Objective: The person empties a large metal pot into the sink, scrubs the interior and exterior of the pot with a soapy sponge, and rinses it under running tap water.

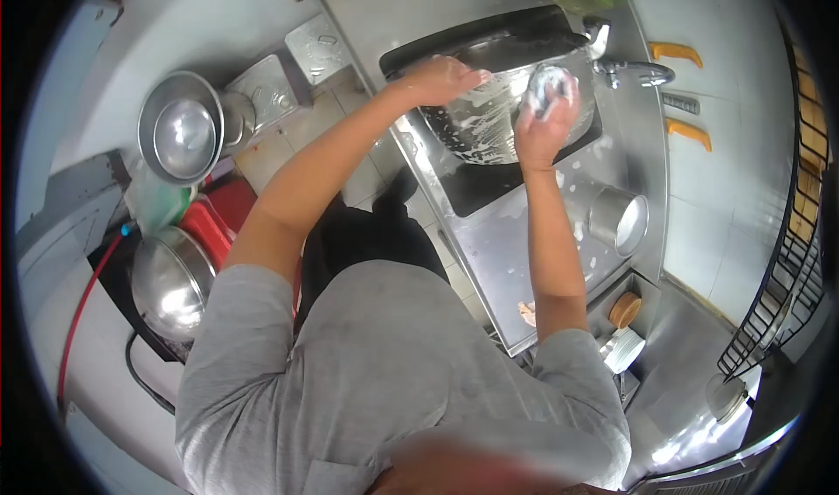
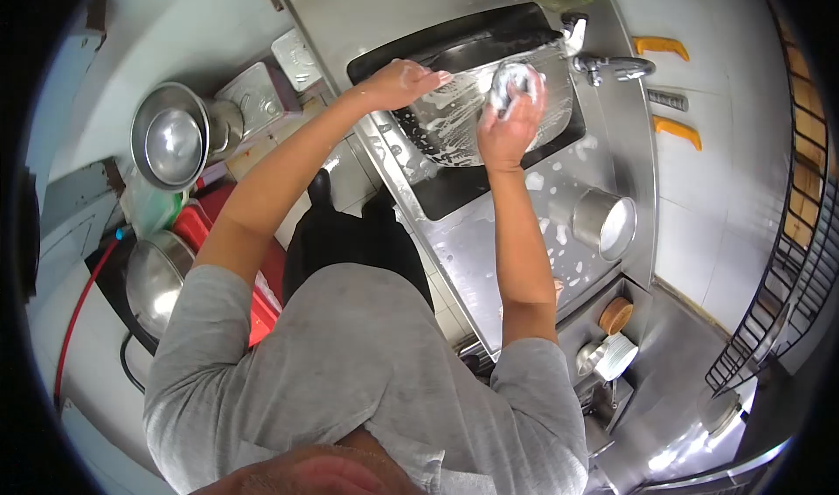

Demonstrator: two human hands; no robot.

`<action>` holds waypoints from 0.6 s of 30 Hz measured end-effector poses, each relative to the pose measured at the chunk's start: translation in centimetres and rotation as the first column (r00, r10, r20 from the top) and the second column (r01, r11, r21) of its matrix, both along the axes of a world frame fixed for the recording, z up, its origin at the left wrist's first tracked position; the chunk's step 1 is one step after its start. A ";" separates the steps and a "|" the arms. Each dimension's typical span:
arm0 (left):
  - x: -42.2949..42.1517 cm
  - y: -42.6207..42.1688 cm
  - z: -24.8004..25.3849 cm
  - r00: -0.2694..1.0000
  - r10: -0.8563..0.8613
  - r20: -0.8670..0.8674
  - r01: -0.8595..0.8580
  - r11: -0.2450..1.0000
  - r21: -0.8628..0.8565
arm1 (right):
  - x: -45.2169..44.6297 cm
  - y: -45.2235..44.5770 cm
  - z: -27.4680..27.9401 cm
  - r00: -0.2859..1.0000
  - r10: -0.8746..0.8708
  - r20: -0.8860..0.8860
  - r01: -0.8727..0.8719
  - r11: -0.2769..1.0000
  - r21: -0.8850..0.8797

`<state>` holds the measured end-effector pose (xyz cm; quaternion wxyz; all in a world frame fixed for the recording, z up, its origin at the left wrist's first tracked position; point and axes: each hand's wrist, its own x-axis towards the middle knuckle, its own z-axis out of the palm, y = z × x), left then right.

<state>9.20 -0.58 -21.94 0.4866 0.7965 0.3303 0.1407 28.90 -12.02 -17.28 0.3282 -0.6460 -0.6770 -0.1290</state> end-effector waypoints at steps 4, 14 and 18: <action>-0.7 -0.8 -0.1 0.997 -0.077 0.010 0.073 0.976 0.204 | -0.8 -0.8 -0.5 0.998 -0.044 0.049 0.043 0.999 0.017; 3.2 2.7 2.2 0.978 -0.159 -0.136 0.173 0.981 0.093 | -10.4 0.2 -5.9 0.790 0.570 0.225 -0.391 0.752 -0.532; 3.2 3.3 2.3 0.967 -0.195 -0.166 0.207 0.977 0.054 | -9.2 0.4 -4.6 0.726 0.639 0.255 -0.453 0.723 -0.522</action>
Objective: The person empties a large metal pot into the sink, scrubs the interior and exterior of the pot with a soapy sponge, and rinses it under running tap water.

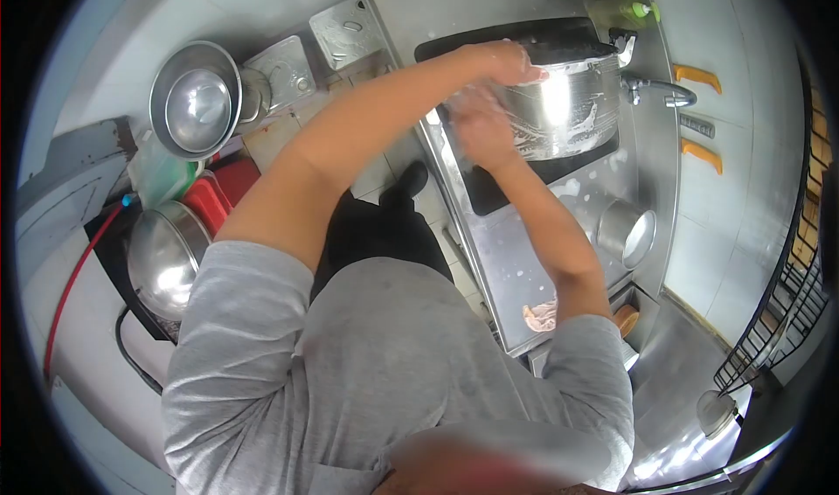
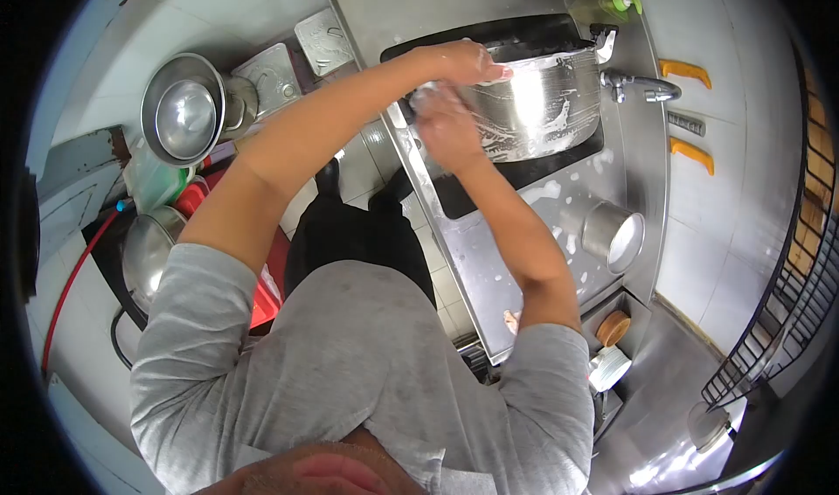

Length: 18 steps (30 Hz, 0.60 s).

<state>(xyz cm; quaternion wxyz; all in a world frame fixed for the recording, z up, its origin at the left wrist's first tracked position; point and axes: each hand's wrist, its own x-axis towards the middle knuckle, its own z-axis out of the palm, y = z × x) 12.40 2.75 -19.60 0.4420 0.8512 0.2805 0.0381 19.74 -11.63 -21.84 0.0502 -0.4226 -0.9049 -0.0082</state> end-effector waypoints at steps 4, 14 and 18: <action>0.1 0.5 0.9 0.997 -0.011 -0.075 0.004 0.996 -0.092 | 2.5 -1.1 2.3 0.992 -0.123 -0.040 0.128 0.974 0.188; -0.1 0.2 0.8 0.998 0.024 -0.066 -0.026 0.999 -0.030 | 11.5 -2.5 3.4 0.980 -0.199 0.007 0.190 0.945 0.266; 0.0 -0.3 0.7 0.996 0.078 -0.045 -0.080 0.996 -0.048 | 8.6 -4.5 0.5 0.966 -0.229 -0.123 0.250 0.946 0.207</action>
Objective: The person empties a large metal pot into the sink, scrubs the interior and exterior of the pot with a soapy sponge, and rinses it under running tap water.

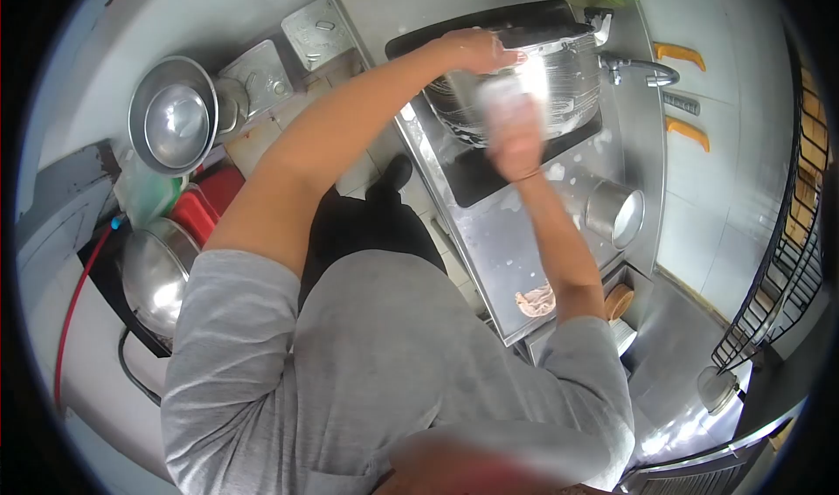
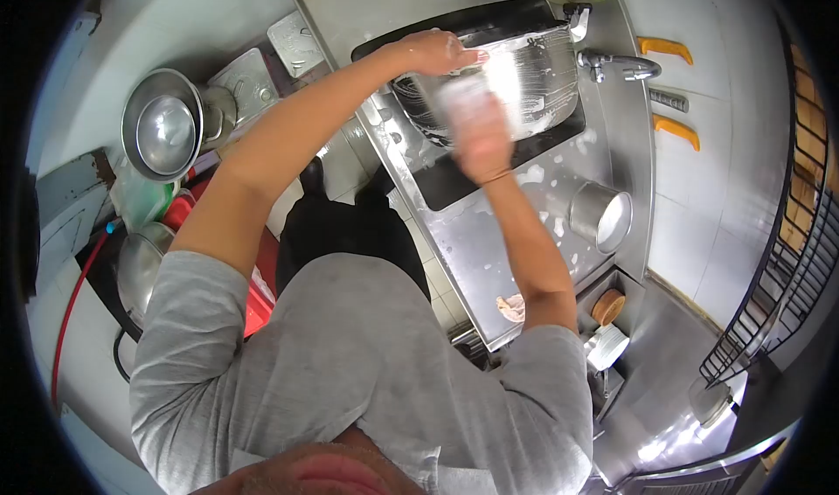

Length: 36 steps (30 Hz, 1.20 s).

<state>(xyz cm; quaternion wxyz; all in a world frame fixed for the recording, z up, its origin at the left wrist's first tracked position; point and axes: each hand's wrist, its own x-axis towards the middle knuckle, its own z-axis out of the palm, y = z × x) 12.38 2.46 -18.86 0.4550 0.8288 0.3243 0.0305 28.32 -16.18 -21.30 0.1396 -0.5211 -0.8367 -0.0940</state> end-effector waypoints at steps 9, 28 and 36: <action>0.0 -0.6 0.5 0.999 0.012 -0.045 -0.010 0.999 0.033 | 1.8 1.4 2.6 0.929 -0.323 -0.181 0.363 0.894 0.263; 1.5 -1.2 -2.1 0.972 0.229 -0.058 -0.219 0.965 0.145 | 2.5 -2.5 -0.3 0.999 0.034 -0.031 -0.031 0.995 0.095; 1.4 -0.9 -3.4 0.956 0.275 -0.103 -0.262 0.958 0.120 | 3.6 -0.9 1.6 0.868 -0.344 -0.357 0.431 0.881 0.198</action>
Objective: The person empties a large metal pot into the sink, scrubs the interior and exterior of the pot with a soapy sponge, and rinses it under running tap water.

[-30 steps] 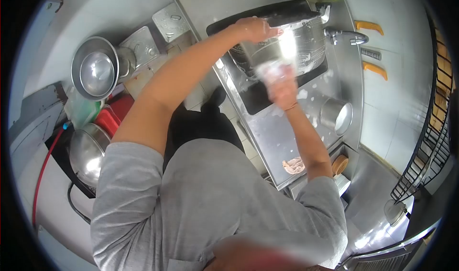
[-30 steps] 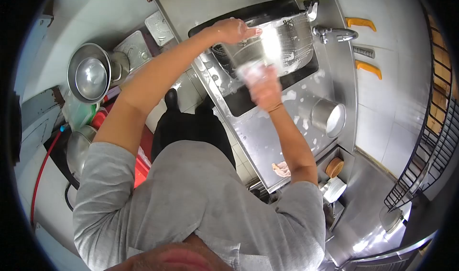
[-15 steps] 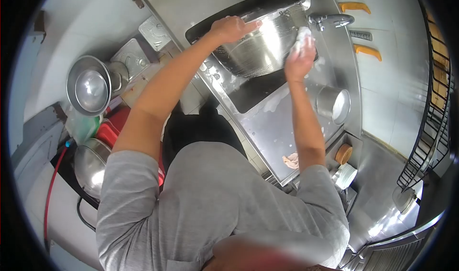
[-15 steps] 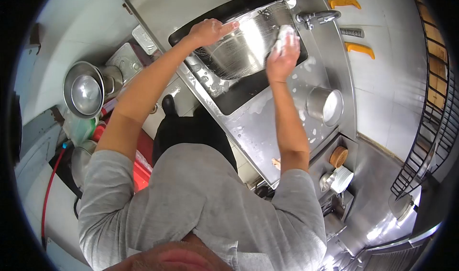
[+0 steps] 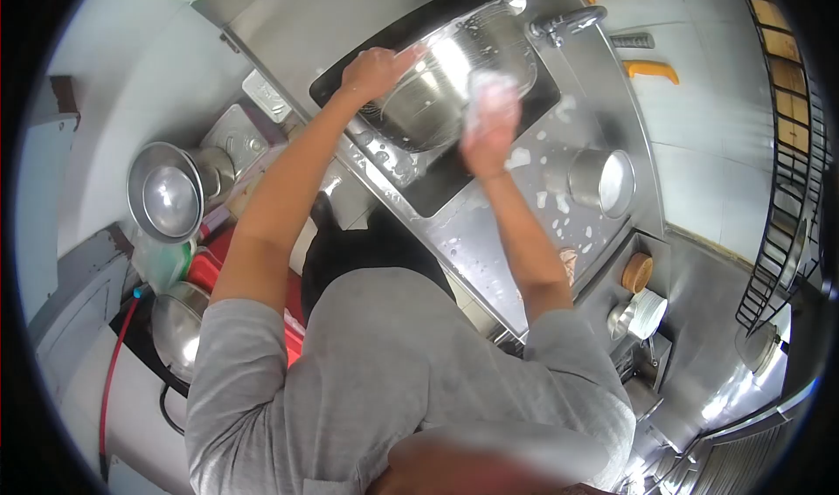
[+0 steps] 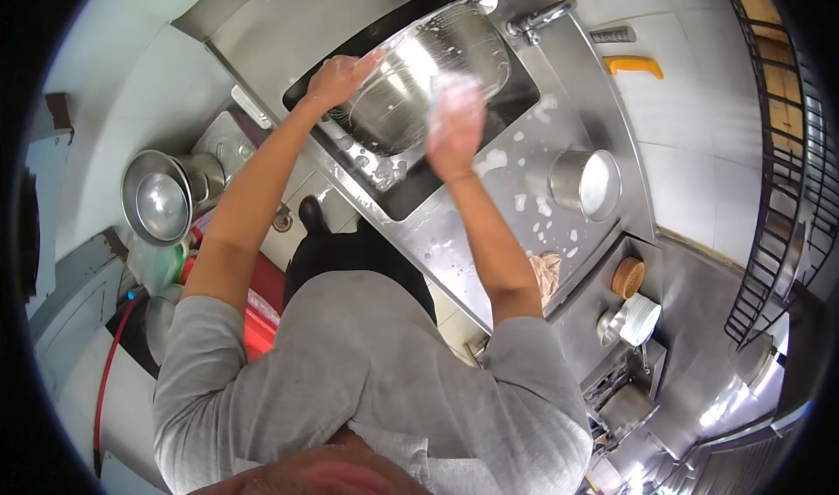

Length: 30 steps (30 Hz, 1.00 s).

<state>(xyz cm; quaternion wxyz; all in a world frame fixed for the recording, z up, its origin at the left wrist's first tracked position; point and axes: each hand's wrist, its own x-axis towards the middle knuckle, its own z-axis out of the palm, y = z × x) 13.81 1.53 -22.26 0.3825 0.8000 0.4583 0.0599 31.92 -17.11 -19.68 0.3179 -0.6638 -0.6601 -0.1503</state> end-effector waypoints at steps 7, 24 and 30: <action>0.0 0.4 -3.0 0.996 -0.027 0.084 0.012 0.984 0.177 | 9.9 3.9 0.2 0.727 -0.281 -0.626 0.133 0.953 -0.273; -0.4 0.6 -2.0 0.997 0.018 0.072 -0.008 0.990 -0.141 | -7.7 2.4 1.4 0.934 0.250 0.255 -0.170 0.939 -0.299; -1.3 0.6 0.0 0.997 -0.022 0.077 0.027 0.997 -0.069 | -1.0 13.5 7.3 0.847 -0.417 -0.329 0.253 0.861 -0.440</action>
